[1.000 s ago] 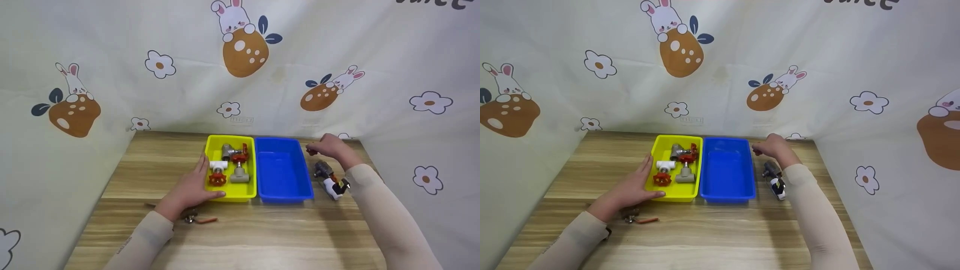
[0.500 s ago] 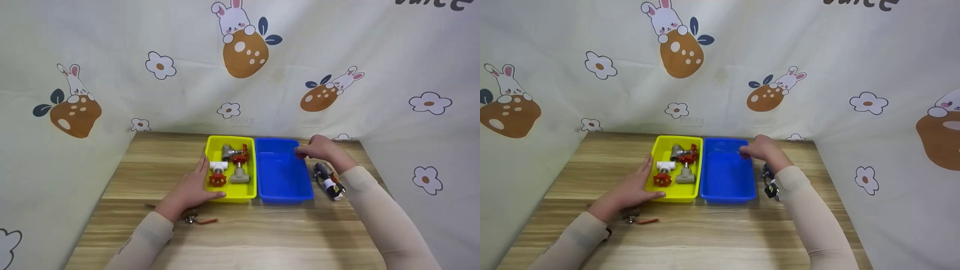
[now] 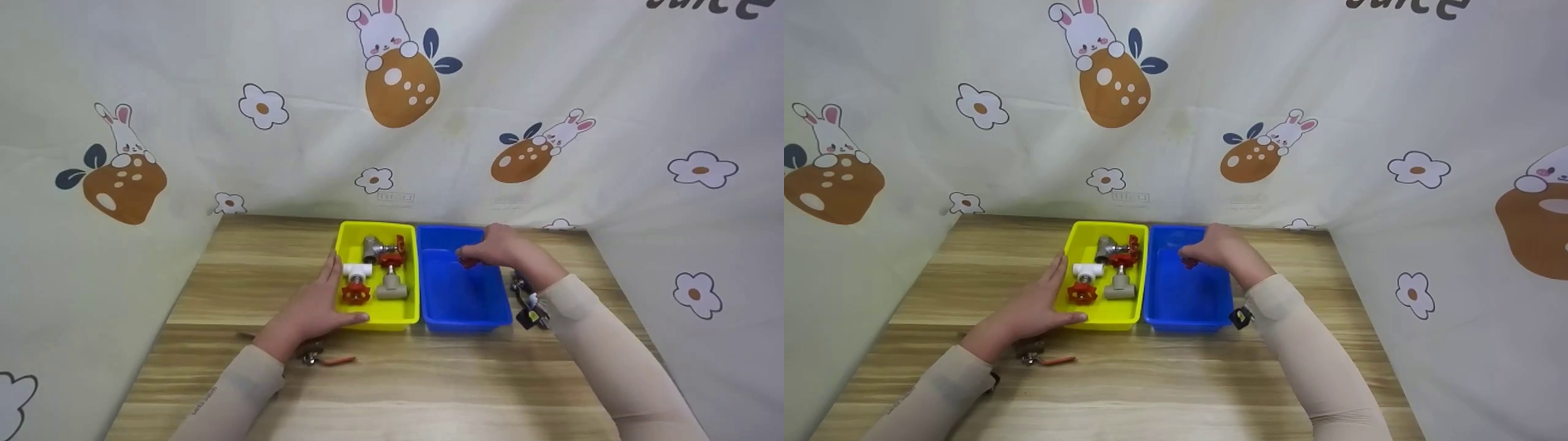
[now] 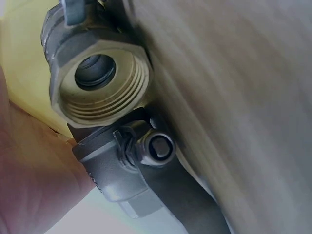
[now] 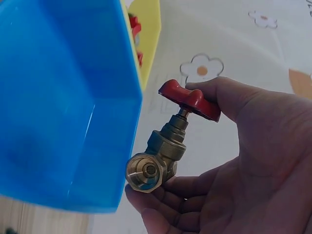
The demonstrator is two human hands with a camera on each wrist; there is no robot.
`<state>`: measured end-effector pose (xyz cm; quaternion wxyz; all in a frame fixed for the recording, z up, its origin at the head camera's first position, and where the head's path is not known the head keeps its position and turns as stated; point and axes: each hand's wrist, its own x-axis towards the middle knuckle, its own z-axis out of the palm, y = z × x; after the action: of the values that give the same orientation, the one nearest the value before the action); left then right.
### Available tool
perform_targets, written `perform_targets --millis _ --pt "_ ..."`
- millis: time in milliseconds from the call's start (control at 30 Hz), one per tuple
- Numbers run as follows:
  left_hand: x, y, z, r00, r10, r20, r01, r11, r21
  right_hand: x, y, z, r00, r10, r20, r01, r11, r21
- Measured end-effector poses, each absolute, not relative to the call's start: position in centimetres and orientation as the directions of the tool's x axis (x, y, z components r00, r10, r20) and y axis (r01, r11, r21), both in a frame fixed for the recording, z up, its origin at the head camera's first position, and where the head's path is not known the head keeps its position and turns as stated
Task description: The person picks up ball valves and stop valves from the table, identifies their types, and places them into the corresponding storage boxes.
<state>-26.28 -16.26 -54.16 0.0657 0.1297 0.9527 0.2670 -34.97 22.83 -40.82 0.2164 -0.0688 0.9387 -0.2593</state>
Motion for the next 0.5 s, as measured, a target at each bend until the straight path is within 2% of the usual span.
perform_targets --millis 200,500 --pt "-26.3 -16.3 -54.2 -0.958 0.277 -0.067 0.2 0.82 0.536 -34.2 20.7 -40.4 -0.887 -0.254 -0.385 -0.024 0.859 -0.512" --pt "-26.3 -16.3 -54.2 -0.957 0.287 -0.04 0.221 0.812 0.539 -33.3 17.1 -40.4 -0.884 -0.327 -0.335 -0.136 0.865 -0.483"
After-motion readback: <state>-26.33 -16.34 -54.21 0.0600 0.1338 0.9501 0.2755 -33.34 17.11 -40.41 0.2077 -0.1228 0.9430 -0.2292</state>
